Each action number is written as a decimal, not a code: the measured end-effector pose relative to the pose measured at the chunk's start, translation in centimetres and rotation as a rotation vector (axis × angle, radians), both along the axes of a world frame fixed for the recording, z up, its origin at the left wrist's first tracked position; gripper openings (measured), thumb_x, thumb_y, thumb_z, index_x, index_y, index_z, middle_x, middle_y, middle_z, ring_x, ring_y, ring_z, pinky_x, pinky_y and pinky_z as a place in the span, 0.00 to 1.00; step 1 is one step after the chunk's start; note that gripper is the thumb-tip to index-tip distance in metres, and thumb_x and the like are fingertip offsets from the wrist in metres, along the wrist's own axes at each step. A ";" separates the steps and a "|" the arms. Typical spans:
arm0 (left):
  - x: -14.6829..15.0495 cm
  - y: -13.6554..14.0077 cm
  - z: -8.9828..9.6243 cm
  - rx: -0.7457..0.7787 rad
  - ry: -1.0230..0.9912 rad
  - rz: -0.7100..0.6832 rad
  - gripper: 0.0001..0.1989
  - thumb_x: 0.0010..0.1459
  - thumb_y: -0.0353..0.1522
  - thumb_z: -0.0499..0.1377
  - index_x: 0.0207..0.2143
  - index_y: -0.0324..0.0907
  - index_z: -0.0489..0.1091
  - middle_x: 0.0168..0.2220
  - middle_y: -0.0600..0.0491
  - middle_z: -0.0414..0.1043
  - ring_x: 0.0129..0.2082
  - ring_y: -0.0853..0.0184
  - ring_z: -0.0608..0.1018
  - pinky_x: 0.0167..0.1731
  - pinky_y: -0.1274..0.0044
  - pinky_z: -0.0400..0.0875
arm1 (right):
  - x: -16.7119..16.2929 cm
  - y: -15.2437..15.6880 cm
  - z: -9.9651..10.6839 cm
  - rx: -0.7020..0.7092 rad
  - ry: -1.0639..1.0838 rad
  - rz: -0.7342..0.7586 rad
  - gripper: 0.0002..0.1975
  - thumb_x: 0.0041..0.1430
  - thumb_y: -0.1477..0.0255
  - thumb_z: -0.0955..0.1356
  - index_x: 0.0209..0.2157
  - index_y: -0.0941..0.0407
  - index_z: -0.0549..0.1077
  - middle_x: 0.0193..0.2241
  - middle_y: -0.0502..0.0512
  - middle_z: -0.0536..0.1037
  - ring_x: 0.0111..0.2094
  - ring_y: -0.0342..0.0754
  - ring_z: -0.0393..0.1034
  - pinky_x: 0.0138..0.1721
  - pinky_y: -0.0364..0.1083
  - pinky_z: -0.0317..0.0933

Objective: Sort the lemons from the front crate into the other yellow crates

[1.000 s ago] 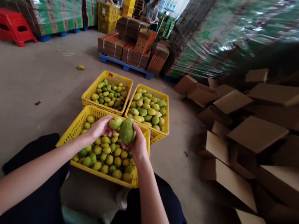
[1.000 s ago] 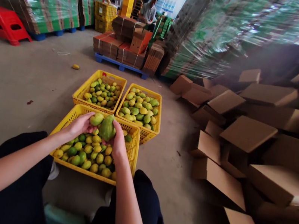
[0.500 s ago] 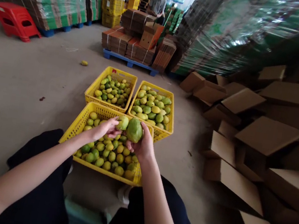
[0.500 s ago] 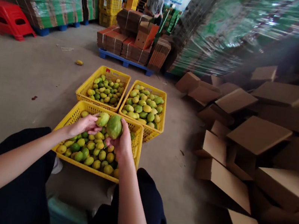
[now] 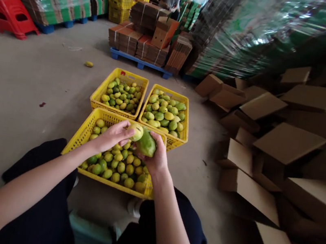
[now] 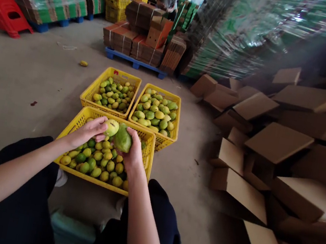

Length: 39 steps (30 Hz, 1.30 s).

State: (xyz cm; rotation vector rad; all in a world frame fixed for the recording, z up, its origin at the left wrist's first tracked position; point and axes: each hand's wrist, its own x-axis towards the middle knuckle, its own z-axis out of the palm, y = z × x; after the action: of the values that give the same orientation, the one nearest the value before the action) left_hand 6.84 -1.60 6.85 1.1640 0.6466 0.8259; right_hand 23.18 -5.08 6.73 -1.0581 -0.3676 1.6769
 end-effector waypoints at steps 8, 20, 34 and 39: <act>0.5 0.4 -0.4 -0.495 -0.319 0.077 0.20 0.48 0.42 0.72 0.29 0.39 0.67 0.20 0.59 0.62 0.21 0.76 0.68 0.23 0.84 0.67 | 0.0 0.6 -0.5 -0.111 0.210 -0.142 0.11 0.59 0.63 0.70 0.31 0.56 0.73 0.22 0.51 0.77 0.21 0.43 0.69 0.21 0.40 0.66; 0.9 0.7 -1.4 -0.301 -0.118 0.290 0.16 0.52 0.38 0.71 0.36 0.40 0.70 0.33 0.53 0.73 0.30 0.73 0.75 0.30 0.83 0.71 | -0.4 0.4 -1.3 0.039 -0.264 -0.231 0.19 0.47 0.60 0.76 0.37 0.54 0.70 0.30 0.51 0.77 0.27 0.45 0.70 0.26 0.43 0.66; -0.4 0.5 -1.0 0.592 0.179 0.362 0.22 0.49 0.34 0.72 0.48 0.48 0.76 0.48 0.49 0.70 0.47 0.61 0.75 0.52 0.69 0.71 | 0.1 -0.5 -1.6 0.644 -1.245 -0.457 0.23 0.47 0.67 0.75 0.47 0.49 0.72 0.45 0.55 0.65 0.48 0.55 0.65 0.51 0.59 0.66; -0.4 0.7 -0.9 0.549 0.164 0.334 0.23 0.49 0.35 0.72 0.49 0.47 0.76 0.48 0.49 0.70 0.48 0.61 0.75 0.54 0.68 0.70 | 0.2 -0.5 -1.3 0.677 -1.132 -0.409 0.25 0.47 0.69 0.75 0.49 0.48 0.73 0.45 0.55 0.69 0.48 0.54 0.67 0.50 0.57 0.67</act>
State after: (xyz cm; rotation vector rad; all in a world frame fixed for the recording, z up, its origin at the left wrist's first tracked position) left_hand 6.45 -0.94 5.97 1.6584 0.7882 1.2498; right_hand 23.41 -5.58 5.44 -1.3250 -1.2351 0.3757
